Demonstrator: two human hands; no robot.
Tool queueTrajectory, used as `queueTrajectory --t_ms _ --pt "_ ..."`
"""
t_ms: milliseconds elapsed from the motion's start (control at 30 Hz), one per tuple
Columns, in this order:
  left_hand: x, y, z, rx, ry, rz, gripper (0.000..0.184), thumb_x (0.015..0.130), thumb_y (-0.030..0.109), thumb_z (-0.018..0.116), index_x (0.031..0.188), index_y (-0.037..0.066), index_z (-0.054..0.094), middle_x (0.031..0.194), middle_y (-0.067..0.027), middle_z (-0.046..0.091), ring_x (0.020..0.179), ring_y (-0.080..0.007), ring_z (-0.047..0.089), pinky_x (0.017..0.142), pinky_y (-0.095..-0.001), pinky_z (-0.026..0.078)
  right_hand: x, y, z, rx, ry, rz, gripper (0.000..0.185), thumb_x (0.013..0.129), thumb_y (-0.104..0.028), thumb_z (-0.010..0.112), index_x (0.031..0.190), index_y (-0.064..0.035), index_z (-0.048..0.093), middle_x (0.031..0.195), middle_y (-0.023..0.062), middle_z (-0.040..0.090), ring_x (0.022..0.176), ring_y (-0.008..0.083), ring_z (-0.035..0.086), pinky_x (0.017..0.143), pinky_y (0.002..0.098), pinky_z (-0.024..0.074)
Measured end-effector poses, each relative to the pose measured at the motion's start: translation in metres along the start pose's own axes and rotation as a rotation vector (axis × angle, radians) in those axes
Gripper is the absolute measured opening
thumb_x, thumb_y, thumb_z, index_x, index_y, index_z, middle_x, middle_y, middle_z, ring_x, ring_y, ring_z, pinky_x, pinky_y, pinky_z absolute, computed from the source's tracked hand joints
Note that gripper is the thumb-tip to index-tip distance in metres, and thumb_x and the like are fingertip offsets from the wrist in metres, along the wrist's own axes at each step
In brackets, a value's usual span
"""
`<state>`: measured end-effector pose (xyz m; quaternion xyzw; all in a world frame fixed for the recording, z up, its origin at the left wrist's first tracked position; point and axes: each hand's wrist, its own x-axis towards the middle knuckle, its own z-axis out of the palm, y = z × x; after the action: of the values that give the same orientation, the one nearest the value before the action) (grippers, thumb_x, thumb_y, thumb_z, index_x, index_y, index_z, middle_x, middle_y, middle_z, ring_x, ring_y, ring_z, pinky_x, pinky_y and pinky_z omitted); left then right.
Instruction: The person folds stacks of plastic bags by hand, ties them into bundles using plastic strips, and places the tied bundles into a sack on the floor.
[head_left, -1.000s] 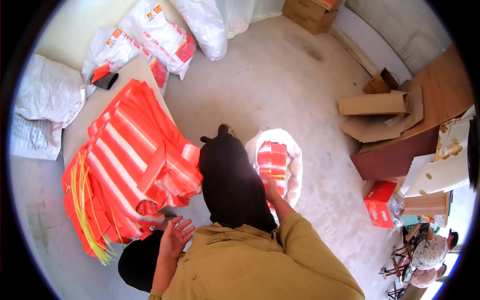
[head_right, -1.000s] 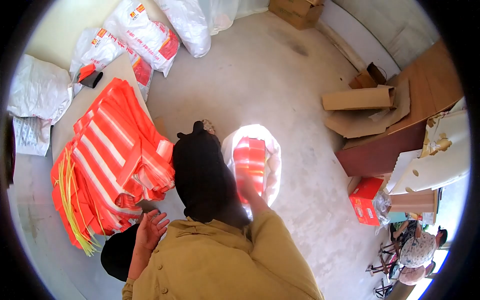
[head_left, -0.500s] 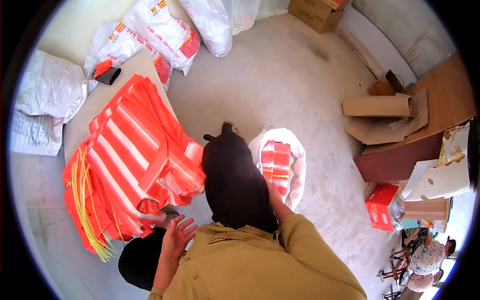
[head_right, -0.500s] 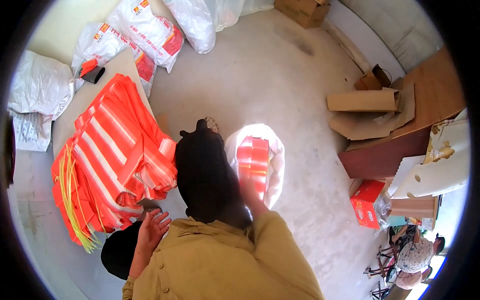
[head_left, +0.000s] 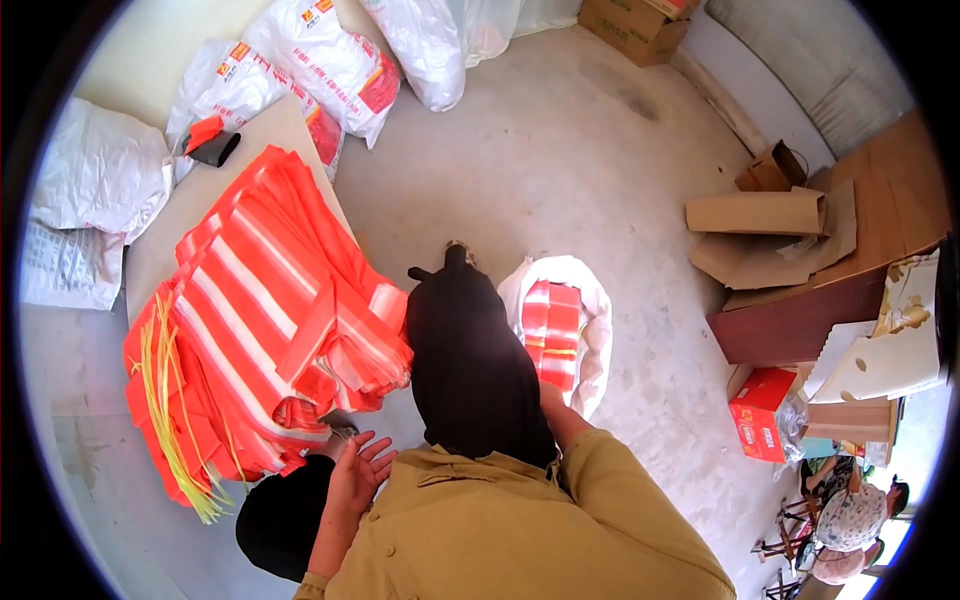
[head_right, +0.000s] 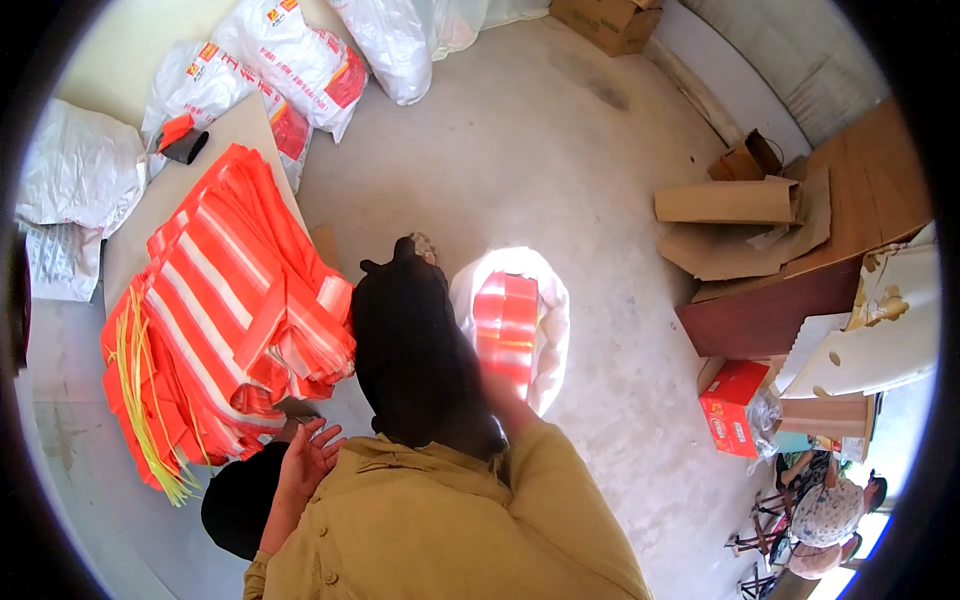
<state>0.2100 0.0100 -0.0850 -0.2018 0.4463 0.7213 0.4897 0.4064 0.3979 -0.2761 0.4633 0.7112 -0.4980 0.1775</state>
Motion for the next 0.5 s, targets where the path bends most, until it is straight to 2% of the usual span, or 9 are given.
queueTrajectory --t_ms 33,133,400,500 --pt "0.000 -0.001 -0.001 -0.005 0.003 -0.001 0.048 0.108 0.047 0.049 0.136 0.009 0.051 0.133 -0.0221 0.062 0.115 -0.0382 0.066 0.093 -0.0450 0.057 0.007 0.011 0.007 0.068 -0.006 -0.033 0.040 0.105 -0.036 0.047 0.121 -0.0057 0.068 0.111 0.0195 0.072 0.103 0.0316 0.068 0.088 0.0420 0.0531" --pt "-0.001 -0.001 0.001 -0.010 0.022 -0.012 0.047 0.108 0.047 0.049 0.135 0.009 0.051 0.132 -0.0220 0.062 0.114 -0.0381 0.066 0.092 -0.0452 0.057 0.012 0.018 0.013 0.121 -0.041 -0.081 0.041 0.104 -0.036 0.049 0.121 -0.0049 0.068 0.113 0.0203 0.071 0.106 0.0329 0.068 0.089 0.0423 0.0526" --pt "0.001 -0.002 0.001 -0.020 0.035 -0.016 0.046 0.108 0.047 0.049 0.134 0.009 0.052 0.130 -0.0201 0.063 0.113 -0.0381 0.066 0.094 -0.0469 0.056 0.000 -0.003 0.000 -0.045 -0.070 -0.090 0.044 0.100 -0.037 0.052 0.121 -0.0028 0.069 0.118 0.0226 0.071 0.113 0.0364 0.066 0.091 0.0434 0.0513" --pt "0.002 -0.003 0.000 -0.022 0.040 -0.026 0.046 0.107 0.046 0.049 0.133 0.009 0.052 0.129 -0.0198 0.063 0.113 -0.0383 0.066 0.095 -0.0477 0.056 -0.001 -0.016 -0.012 -0.153 0.025 -0.122 0.045 0.098 -0.037 0.054 0.121 -0.0020 0.069 0.120 0.0235 0.070 0.116 0.0376 0.065 0.092 0.0438 0.0508"
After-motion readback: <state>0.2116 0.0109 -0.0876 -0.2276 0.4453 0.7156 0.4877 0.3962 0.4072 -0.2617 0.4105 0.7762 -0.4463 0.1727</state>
